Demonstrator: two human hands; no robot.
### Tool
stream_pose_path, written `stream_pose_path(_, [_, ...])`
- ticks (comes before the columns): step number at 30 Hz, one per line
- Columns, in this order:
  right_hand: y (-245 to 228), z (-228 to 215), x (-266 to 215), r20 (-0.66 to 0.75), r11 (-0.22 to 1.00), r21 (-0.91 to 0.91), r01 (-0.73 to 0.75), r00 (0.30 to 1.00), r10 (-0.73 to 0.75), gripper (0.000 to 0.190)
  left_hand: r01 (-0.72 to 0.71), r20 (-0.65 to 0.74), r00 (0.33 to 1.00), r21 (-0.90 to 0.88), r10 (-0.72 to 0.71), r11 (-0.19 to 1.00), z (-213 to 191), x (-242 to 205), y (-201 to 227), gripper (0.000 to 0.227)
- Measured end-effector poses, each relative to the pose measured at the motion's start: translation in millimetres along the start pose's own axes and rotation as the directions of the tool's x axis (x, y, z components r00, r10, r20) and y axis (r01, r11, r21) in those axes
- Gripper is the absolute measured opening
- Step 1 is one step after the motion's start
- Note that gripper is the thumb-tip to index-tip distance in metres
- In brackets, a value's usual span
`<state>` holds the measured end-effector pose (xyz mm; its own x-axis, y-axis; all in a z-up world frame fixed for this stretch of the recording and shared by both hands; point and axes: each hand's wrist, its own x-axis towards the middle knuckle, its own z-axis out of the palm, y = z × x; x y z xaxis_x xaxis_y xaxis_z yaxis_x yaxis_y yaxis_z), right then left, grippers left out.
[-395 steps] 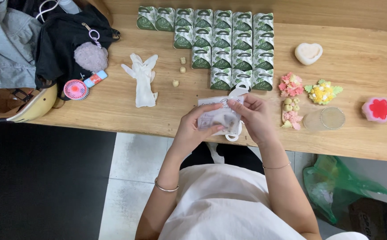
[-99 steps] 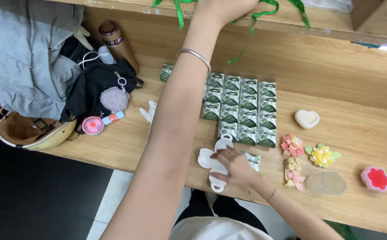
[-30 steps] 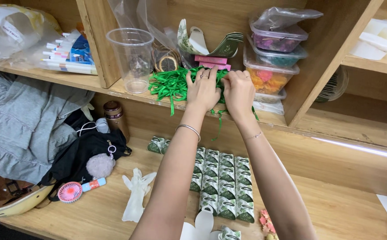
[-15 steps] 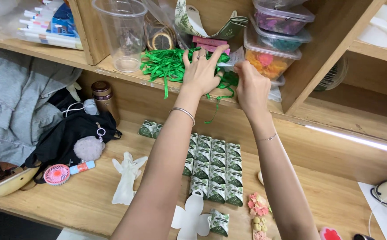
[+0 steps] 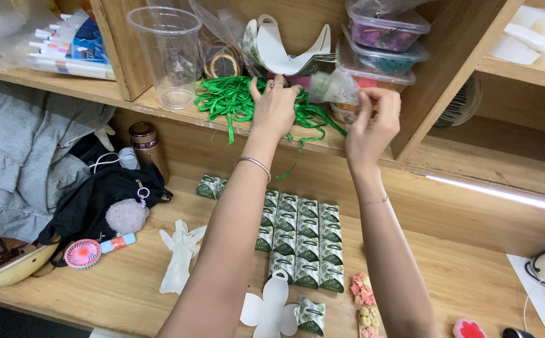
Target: Packaging small decorative items and instructional papers into small paper boxes.
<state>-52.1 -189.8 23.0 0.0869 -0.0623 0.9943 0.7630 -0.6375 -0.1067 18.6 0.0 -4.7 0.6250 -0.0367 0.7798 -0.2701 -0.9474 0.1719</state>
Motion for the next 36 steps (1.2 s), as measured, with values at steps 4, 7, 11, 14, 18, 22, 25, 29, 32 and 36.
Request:
stream_pose_path(4, [8,-5,4,0.096,0.898,0.183,-0.4,0.916,0.389,0.004,0.033,0.008,0.999,-0.03,-0.033,0.999,-9,0,4,0.04])
stream_pose_path(7, [11,-4,1,0.141,0.962,0.11,-0.249,0.962,0.233,0.005,0.014,-0.03,0.999,-0.142,-0.019,0.99,-41,-2,18,0.059])
stream_pose_path(11, [4,0,-2,0.197,0.99,-0.129,-0.061,0.977,0.086,0.005,-0.146,-0.172,0.979,-0.245,0.106,0.958,-67,-10,27,0.066])
stream_pose_path(14, [-1,0,0,0.256,0.981,-0.166,-0.1,0.956,0.141,0.008,-0.195,-0.19,0.969,-0.207,0.156,0.959,-45,-8,17,0.035])
stream_pose_path(18, [-7,-4,-2,0.251,0.988,-0.152,0.033,0.968,0.006,0.006,-0.143,-0.158,0.981,-0.186,0.114,0.972,-32,-7,13,0.012])
stream_pose_path(22, [6,-1,-6,0.098,0.983,-0.17,0.067,0.994,-0.051,0.006,-0.134,-0.17,0.981,-0.233,0.096,0.963,-40,-6,17,0.019])
stream_pose_path(25, [21,-4,-13,-0.069,0.982,-0.003,-0.187,0.98,0.186,0.01,-0.11,-0.147,0.986,-0.234,0.077,0.966,-36,-6,15,0.025])
stream_pose_path(29, [-3,-19,-20,-0.164,0.919,0.228,-0.322,0.918,0.362,0.015,-0.055,-0.101,0.994,-0.17,0.039,0.984,-19,-5,6,0.023])
stream_pose_path(32, [-13,-36,-36,-0.182,0.853,0.391,-0.345,0.88,0.439,0.017,-0.034,-0.041,0.999,-0.153,0.028,0.988,-37,-5,13,0.044])
stream_pose_path(36, [-40,-75,-55,-0.141,0.744,0.501,-0.442,0.807,0.574,0.017,-0.047,-0.027,0.999,-0.253,0.042,0.966,-62,-12,19,0.064])
